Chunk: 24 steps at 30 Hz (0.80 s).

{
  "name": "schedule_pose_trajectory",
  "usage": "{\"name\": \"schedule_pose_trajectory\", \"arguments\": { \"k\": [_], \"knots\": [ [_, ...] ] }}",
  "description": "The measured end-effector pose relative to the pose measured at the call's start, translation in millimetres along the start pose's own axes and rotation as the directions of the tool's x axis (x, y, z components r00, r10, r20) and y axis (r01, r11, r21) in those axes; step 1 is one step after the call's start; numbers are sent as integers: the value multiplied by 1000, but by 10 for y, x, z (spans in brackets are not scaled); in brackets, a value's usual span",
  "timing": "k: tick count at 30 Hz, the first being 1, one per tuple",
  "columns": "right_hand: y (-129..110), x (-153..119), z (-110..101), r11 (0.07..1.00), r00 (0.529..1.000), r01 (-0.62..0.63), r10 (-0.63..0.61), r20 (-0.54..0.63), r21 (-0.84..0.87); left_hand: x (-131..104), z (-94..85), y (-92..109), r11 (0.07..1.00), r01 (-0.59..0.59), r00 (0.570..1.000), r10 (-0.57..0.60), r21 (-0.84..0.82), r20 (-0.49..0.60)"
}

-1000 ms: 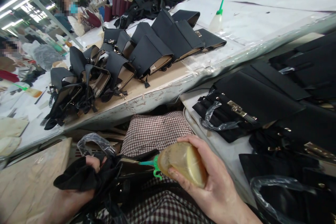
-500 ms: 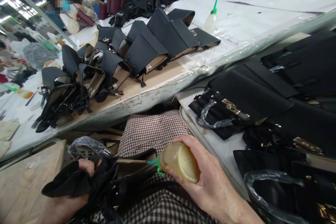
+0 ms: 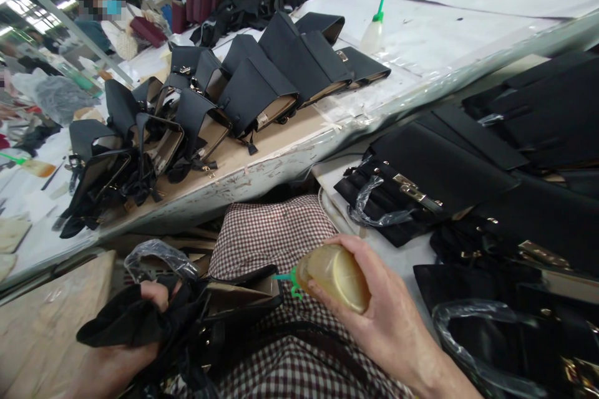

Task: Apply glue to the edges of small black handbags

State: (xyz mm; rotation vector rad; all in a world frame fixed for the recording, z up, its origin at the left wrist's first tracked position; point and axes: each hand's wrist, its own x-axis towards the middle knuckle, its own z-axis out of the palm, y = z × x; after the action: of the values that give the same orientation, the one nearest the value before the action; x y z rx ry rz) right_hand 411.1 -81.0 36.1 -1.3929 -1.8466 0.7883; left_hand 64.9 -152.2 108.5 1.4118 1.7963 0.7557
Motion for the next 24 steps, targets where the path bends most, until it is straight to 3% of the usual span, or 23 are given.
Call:
{"name": "schedule_pose_trajectory", "arguments": {
  "k": [5,12,19,24],
  "knots": [
    [-72,-17,33,986,998,-60,62,-11,154,17,30,6,999,39,998,-40,-31,-56],
    [-72,-65,211,949,996,-83,91,-12,305,100,14,-108,998,39,999,-39,-42,18],
    [-32,-63,249,938,992,-26,66,-104,345,213,48,-127,997,-66,998,66,27,10],
    [-8,-91,243,954,991,-13,52,-122,301,236,41,-101,992,-110,992,106,56,72]
  ]
}}
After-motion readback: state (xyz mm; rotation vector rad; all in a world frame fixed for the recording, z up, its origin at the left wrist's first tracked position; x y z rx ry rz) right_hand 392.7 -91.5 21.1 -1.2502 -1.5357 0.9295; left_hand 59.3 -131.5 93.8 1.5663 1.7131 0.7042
